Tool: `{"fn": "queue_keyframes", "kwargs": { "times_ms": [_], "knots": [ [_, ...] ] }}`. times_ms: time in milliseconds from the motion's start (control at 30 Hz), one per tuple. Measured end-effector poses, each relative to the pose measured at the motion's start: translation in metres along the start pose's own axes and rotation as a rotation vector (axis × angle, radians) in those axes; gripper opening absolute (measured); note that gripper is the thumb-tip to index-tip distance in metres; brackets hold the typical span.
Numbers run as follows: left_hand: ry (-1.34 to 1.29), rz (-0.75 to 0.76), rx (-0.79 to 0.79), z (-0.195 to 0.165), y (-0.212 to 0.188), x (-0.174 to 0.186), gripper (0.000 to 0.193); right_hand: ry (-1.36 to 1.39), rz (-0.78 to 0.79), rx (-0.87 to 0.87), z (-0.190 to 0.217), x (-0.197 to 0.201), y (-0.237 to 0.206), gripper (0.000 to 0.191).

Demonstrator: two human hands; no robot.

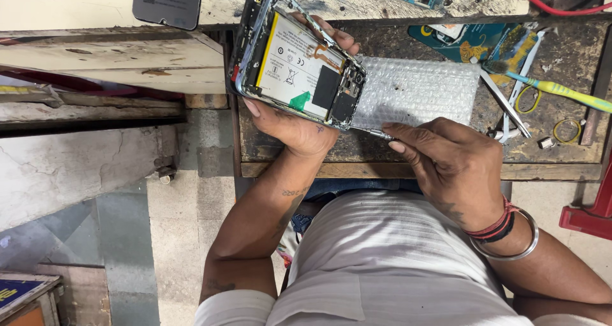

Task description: The person disassembles a smartphone by removing the back cover, detaching internal components, and extracting the battery. They use a screwdriver to loosen screws and carefully separate the display assembly from the chassis.

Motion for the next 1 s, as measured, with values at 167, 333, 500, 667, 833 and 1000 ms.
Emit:
{"fn": "queue_keyframes", "kwargs": {
  "times_ms": [167, 333, 500, 667, 833, 1000],
  "knots": [
    [-0.042, 0.008, 0.028, 0.0036, 0.0001, -0.0015, 0.098, -0.003, 0.021, -0.005, 0.0009, 0.0004, 0.0008, 0.026],
    [0.007, 0.004, 0.008, 0.0016, -0.0007, -0.0010, 0.099, -0.028, 0.037, -0.008, 0.0035, 0.0006, 0.0021, 0.024],
    [0.011, -0.011, 0.010, 0.0024, -0.0026, 0.0004, 0.101, -0.022, 0.047, -0.031, 0.0033, -0.0001, 0.0020, 0.023],
    [0.046, -0.003, -0.003, 0.0011, -0.0024, -0.0001, 0.100, -0.022, 0.040, -0.027, 0.0039, 0.0003, 0.0021, 0.023],
    [0.038, 0.005, 0.004, 0.0011, -0.0013, 0.0000, 0.100, -0.034, 0.047, -0.059, 0.0012, -0.0012, 0.0026, 0.021],
    [0.014, -0.001, 0.016, 0.0028, -0.0029, 0.0015, 0.102, -0.041, 0.051, -0.034, 0.0062, 0.0005, 0.0056, 0.021]
  ]
}}
Point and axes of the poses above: each hand's wrist, its own y-axis towards the middle knuckle, its own x-axis out of the back of the hand, z = x × y, the point moved 10 cm from there along y, towards the middle knuckle, and after that the axes turned 3 degrees about x, right-handed, at the moved point
